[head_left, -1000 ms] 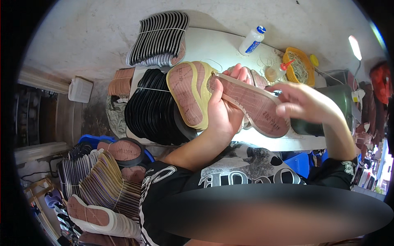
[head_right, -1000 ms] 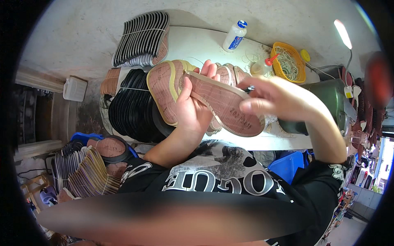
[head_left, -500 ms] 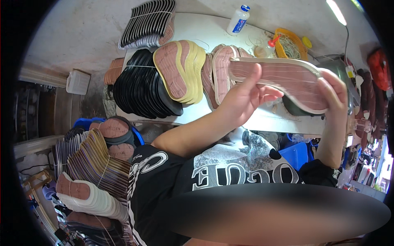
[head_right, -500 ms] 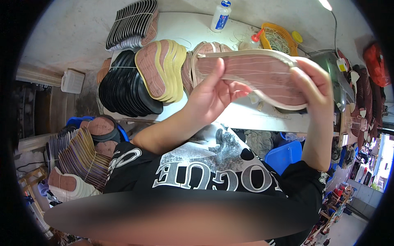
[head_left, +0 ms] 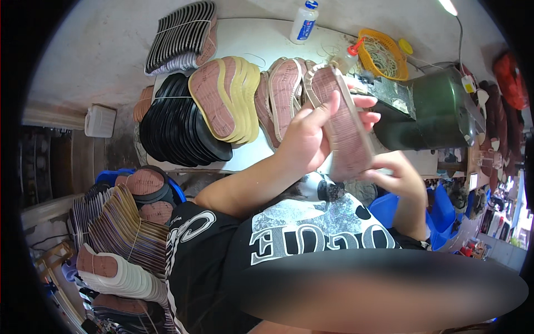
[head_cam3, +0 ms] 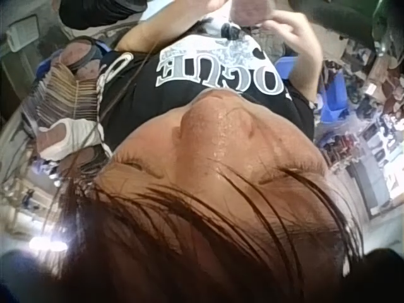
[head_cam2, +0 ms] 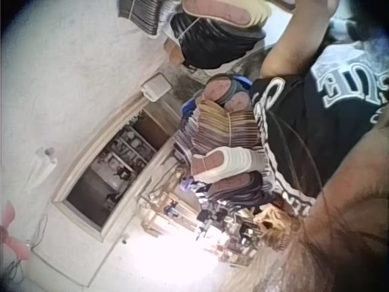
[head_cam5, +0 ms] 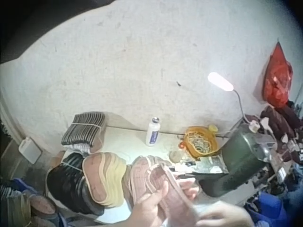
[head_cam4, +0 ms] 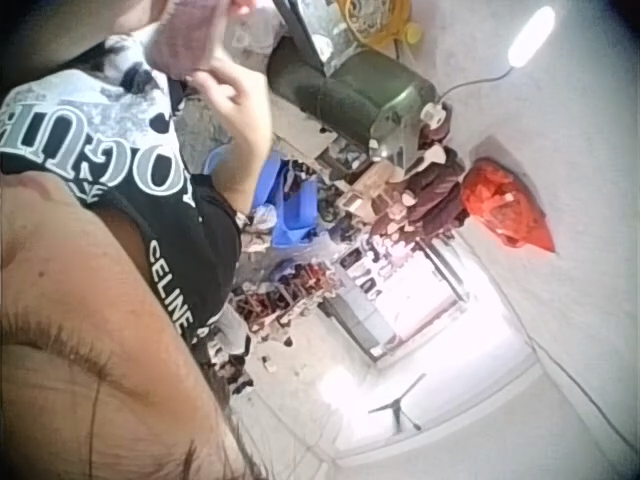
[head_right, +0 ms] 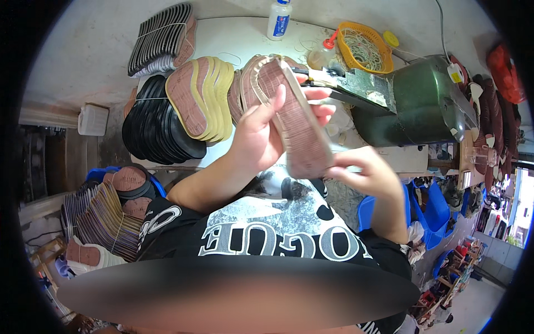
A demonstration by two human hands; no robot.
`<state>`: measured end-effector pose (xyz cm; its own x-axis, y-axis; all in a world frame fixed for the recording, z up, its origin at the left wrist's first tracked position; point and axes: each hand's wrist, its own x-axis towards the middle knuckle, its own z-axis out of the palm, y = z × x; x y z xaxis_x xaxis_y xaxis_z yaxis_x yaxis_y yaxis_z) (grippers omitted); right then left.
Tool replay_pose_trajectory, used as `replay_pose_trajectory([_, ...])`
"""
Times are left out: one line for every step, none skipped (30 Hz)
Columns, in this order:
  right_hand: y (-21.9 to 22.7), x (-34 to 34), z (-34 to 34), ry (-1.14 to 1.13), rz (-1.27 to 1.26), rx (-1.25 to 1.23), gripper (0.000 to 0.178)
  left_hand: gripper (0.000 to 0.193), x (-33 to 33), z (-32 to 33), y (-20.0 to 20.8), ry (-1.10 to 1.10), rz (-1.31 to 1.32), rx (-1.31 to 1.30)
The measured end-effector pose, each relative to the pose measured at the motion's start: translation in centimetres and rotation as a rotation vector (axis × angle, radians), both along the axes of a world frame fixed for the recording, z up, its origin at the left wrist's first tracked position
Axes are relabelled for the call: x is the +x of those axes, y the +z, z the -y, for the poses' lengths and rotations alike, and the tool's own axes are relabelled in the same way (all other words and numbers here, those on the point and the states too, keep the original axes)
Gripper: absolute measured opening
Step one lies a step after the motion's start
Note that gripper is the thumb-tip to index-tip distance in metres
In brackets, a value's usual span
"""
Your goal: Applying adhesive and joining components to assemble shoes at a workbench.
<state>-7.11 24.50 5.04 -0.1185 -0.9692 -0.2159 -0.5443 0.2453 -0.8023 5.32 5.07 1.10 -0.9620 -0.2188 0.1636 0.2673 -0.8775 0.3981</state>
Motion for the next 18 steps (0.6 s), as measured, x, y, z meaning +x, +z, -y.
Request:
replay_pose_trajectory([-1.5, 0.6, 0.4, 0.045, 0.01, 0.053, 0.016, 0.04, 0.2, 0.3, 0.0, -0.026, 0.044, -0.034])
replay_pose_trajectory([-2.0, 1.5, 1.1, 0.019, 0.065, -0.009, 0.016, 0.038, 0.1, 0.4, 0.1, 0.015, 0.108, -0.075])
replay_pose_trajectory([-2.5, 2.2, 1.8, -0.009, 0.12, -0.074, 0.016, 0.038, 0.1, 1.0, 0.1, 0.0, 0.113, -0.08])
replay_pose_trajectory([-2.7, 2.2, 2.1, -0.04, 0.105, -0.105, 0.017, 0.037, 0.0, 1.8, -0.1, -0.057, 0.162, -0.185])
replay_pose_trajectory([-2.3, 2.5, 2.5, -0.106, 0.154, -0.201, 0.017, 0.037, -0.1, 2.4, -0.1, -0.118, 0.211, -0.294])
replay_pose_trajectory([-2.3, 2.5, 2.7, -0.2, 0.265, -0.243, 0.018, 0.039, -0.1, 2.8, 0.5, -0.145, 0.252, -0.308])
replay_pose_trajectory([-2.5, 2.5, 2.8, -0.293, 0.377, -0.285, 0.019, 0.036, -0.1, 3.6, 0.4, -0.246, 0.238, -0.404])
replay_pose_trajectory([-2.8, 2.3, 2.9, -0.331, 0.484, -0.363, 0.022, 0.034, -0.2, 3.9, 0.4, -0.276, 0.242, -0.425])
replay_pose_trajectory([-3.4, 1.8, 3.0, -0.346, 0.621, -0.417, 0.024, 0.032, -0.3, 4.1, 0.7, -0.309, 0.246, -0.447])
replay_pose_trajectory([-3.6, 1.1, 3.4, -0.363, 0.663, -0.443, 0.023, 0.032, -0.1, 4.2, 1.7, -0.36, 0.311, -0.437])
replay_pose_trajectory([-3.6, 0.5, 3.9, -0.376, 0.705, -0.471, 0.023, 0.032, -0.1, 4.5, 2.0, -0.394, 0.327, -0.453])
replay_pose_trajectory([-4.1, 0.2, 4.4, -0.381, 0.782, -0.512, 0.025, 0.032, -0.2, 5.0, 2.2, -0.483, 0.344, -0.466])
replay_pose_trajectory([-4.6, 0.0, 4.9, -0.384, 0.858, -0.552, 0.028, 0.032, -0.2, 5.2, 2.3, -0.57, 0.36, -0.475])
replay_pose_trajectory([-4.9, -0.2, 5.3, -0.365, 0.91, -0.555, 0.031, 0.033, -0.2, 5.0, 2.2, -0.568, 0.404, -0.524])
replay_pose_trajectory([-5.2, 0.2, 5.7, -0.382, 0.977, -0.545, 0.033, 0.033, -0.2, 5.1, 2.1, -0.604, 0.419, -0.533])
replay_pose_trajectory([-5.8, 0.2, 6.0, -0.312, 1.042, -0.53, 0.033, 0.033, -0.1, 5.2, 2.0, -0.63, 0.435, -0.557])
replay_pose_trajectory([-6.5, -0.1, 6.1, -0.231, 1.119, -0.522, 0.033, 0.033, -0.4, 5.0, 2.0, -0.651, 0.465, -0.586])
replay_pose_trajectory([-6.8, 0.0, 6.2, -0.226, 1.11, -0.519, 0.034, 0.036, -0.8, 4.4, 1.8, -0.675, 0.448, -0.57])
